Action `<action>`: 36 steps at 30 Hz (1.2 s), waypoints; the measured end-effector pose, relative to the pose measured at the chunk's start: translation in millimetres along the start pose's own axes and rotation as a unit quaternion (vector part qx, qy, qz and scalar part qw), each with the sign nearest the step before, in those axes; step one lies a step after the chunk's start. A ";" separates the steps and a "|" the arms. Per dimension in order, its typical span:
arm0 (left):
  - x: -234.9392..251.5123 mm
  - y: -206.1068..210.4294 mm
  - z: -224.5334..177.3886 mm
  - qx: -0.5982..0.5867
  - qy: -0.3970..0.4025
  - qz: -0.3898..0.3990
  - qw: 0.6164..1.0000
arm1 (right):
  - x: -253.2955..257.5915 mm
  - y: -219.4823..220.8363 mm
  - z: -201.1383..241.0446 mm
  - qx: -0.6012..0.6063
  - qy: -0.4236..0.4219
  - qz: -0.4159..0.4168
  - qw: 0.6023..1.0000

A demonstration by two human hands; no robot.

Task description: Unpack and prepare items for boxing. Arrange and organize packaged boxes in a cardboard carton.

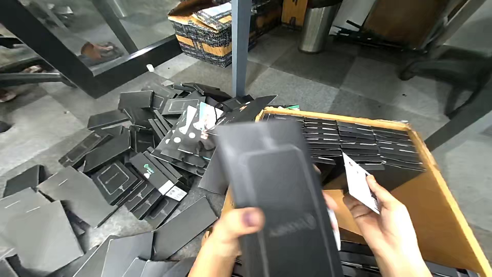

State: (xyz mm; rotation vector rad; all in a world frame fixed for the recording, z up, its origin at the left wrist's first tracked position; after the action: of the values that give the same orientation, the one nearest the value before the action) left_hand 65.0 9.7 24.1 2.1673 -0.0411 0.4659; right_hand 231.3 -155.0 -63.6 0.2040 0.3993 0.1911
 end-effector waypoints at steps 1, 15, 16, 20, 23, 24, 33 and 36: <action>-6.1 -1.2 16.1 0.016 -0.084 -0.014 0.996 | 2.2 -3.5 1.4 -0.014 -0.008 -0.018 1.000; 10.2 -40.2 52.9 0.695 -0.120 -0.015 0.709 | 4.6 -3.5 1.4 -0.099 -0.019 0.006 0.995; 9.7 -45.3 57.2 0.723 -0.126 -0.015 0.679 | 4.3 -3.5 1.7 -0.103 -0.024 0.009 0.994; 9.6 -55.8 64.7 0.771 -0.155 -0.032 0.617 | 2.3 -1.2 3.9 -0.134 -0.052 0.022 0.989; 12.2 -54.0 61.0 0.789 -0.108 -0.039 0.604 | -1.0 -1.4 10.5 -0.181 -0.101 0.007 0.978; 12.9 -53.5 59.2 0.783 -0.091 -0.042 0.614 | -2.1 -2.4 12.9 -0.210 -0.128 0.004 0.969; 12.9 -13.7 16.1 0.720 0.184 -0.105 0.661 | -28.0 13.1 31.4 -0.399 -0.473 0.049 0.784; 11.8 -15.8 15.4 0.727 0.199 -0.113 0.647 | -36.5 15.7 34.6 -0.360 -0.518 0.088 0.771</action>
State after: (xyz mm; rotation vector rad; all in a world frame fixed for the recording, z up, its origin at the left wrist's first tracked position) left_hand 84.0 8.7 7.7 3.4307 1.2599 1.0349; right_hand 210.0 -153.6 -15.5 -0.4283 -0.8198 0.3696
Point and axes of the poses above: each hand's wrist, its own x-axis towards the middle knuckle, its own y-axis out of the palm, z = x × y, the point moved 7 cm from there along x, towards the middle knuckle, and after that the axes turned 14 degrees about -x, right-handed, at the moved point
